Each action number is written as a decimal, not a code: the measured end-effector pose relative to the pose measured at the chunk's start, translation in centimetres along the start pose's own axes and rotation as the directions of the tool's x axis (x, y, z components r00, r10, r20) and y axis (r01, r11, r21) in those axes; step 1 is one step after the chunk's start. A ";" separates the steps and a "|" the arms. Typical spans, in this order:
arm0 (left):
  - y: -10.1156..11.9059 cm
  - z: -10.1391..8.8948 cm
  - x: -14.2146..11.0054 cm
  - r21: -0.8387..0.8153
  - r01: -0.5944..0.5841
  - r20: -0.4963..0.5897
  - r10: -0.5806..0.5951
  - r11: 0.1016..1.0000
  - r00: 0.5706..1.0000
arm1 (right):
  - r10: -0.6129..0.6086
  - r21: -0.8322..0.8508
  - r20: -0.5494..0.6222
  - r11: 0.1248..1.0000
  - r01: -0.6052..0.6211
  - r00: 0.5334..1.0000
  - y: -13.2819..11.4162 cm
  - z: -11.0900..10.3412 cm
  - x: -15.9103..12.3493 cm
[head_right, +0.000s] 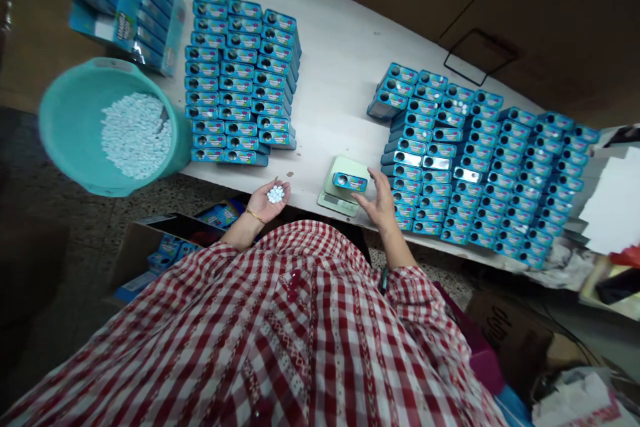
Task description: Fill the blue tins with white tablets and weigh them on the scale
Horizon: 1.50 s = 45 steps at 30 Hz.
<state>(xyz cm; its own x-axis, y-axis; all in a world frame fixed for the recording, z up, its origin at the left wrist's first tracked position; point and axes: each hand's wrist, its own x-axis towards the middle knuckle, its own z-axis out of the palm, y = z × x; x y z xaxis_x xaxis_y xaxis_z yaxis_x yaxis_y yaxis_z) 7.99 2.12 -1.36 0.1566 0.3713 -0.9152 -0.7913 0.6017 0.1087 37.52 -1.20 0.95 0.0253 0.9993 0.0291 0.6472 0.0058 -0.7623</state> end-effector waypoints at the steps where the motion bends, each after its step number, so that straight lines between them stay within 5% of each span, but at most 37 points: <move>1: 0.1 -0.1 0.0 -0.004 -0.003 0.005 0.003 1.000 1.000 | -0.005 -0.017 0.015 1.000 0.005 1.000 0.1 0.1 0.0; 12: 0.6 -0.8 -0.6 -0.065 -0.021 -0.002 0.021 0.998 1.000 | -0.097 -0.126 0.141 0.985 0.115 0.985 0.5 1.5 1.6; 15: 1.0 -1.2 -1.1 -0.114 -0.060 -0.014 0.059 0.992 0.998 | -0.179 -0.105 0.201 0.974 0.203 0.963 -1.7 4.5 4.3; 20: 1.1 -2.0 -1.8 -0.161 -0.089 -0.020 0.087 0.983 0.996 | -0.174 -0.114 0.313 0.969 0.219 0.934 -6.7 12.8 8.7; 23: 1.0 -2.3 -1.7 -0.162 -0.091 -0.046 0.085 0.983 0.995 | -0.199 -0.050 0.323 0.973 0.226 0.925 -7.2 14.5 10.2; 27: 0.8 -1.7 -1.0 -0.146 -0.073 -0.061 0.064 0.987 0.996 | -0.242 -0.118 0.080 0.961 0.251 0.967 -3.2 8.9 12.7; 31: 0.6 0.2 -0.4 -0.130 -0.060 -0.056 0.053 0.990 0.997 | -0.134 -0.446 -0.209 0.895 0.028 0.969 2.7 0.4 16.5; 34: 0.5 1.5 -0.5 -0.125 -0.063 -0.030 0.060 0.990 0.998 | -0.138 -0.600 -0.117 0.799 0.041 0.984 5.3 -2.2 19.2; 38: 0.3 1.7 -1.0 -0.114 -0.066 -0.001 0.066 0.991 0.998 | -0.223 -0.665 0.079 0.714 0.218 0.972 5.4 -2.1 19.9; 45: -0.6 0.6 -1.2 -0.066 -0.031 -0.037 0.029 0.997 0.999 | -0.275 -0.680 0.410 0.544 0.492 0.870 -1.1 -2.4 10.9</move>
<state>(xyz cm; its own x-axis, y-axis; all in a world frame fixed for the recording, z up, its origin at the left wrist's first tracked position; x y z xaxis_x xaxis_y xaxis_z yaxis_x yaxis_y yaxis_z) 8.66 1.78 -0.12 0.1115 0.3617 -0.9256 -0.8333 0.5416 0.1113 38.87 9.64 3.67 -0.4683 0.8830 -0.0301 0.8822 0.4692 0.0395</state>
